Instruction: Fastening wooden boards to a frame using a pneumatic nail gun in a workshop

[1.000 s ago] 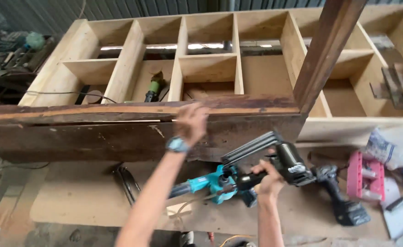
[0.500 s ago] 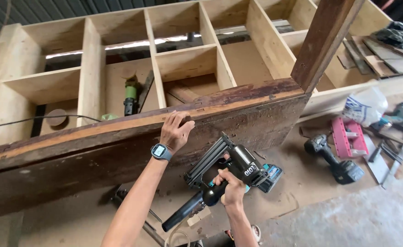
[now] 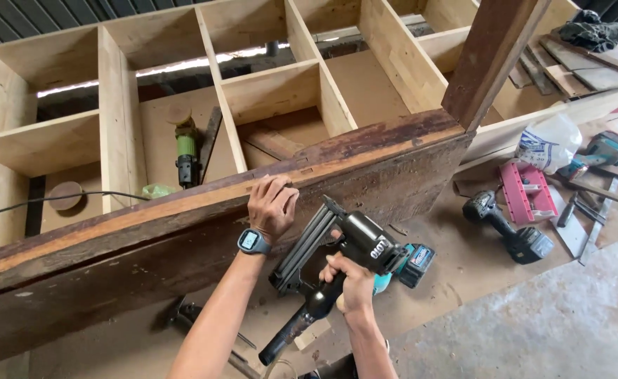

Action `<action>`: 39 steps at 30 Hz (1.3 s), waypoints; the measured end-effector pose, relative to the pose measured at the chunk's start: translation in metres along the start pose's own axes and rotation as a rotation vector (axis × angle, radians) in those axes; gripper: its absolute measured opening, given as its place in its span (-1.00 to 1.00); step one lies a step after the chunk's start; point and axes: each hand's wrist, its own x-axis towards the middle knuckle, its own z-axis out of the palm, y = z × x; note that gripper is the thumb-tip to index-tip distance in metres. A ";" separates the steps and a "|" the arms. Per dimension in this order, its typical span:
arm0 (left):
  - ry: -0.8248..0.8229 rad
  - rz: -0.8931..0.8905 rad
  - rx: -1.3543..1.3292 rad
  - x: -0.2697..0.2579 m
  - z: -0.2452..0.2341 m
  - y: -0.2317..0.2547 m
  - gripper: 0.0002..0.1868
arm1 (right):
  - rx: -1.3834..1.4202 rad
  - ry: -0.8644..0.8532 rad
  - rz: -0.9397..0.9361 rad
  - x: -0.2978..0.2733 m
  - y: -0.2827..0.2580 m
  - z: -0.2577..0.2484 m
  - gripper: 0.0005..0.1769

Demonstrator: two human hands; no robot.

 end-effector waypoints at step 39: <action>0.045 -0.036 0.052 -0.010 0.014 -0.009 -0.83 | 0.124 0.117 0.025 0.009 0.020 0.047 -0.64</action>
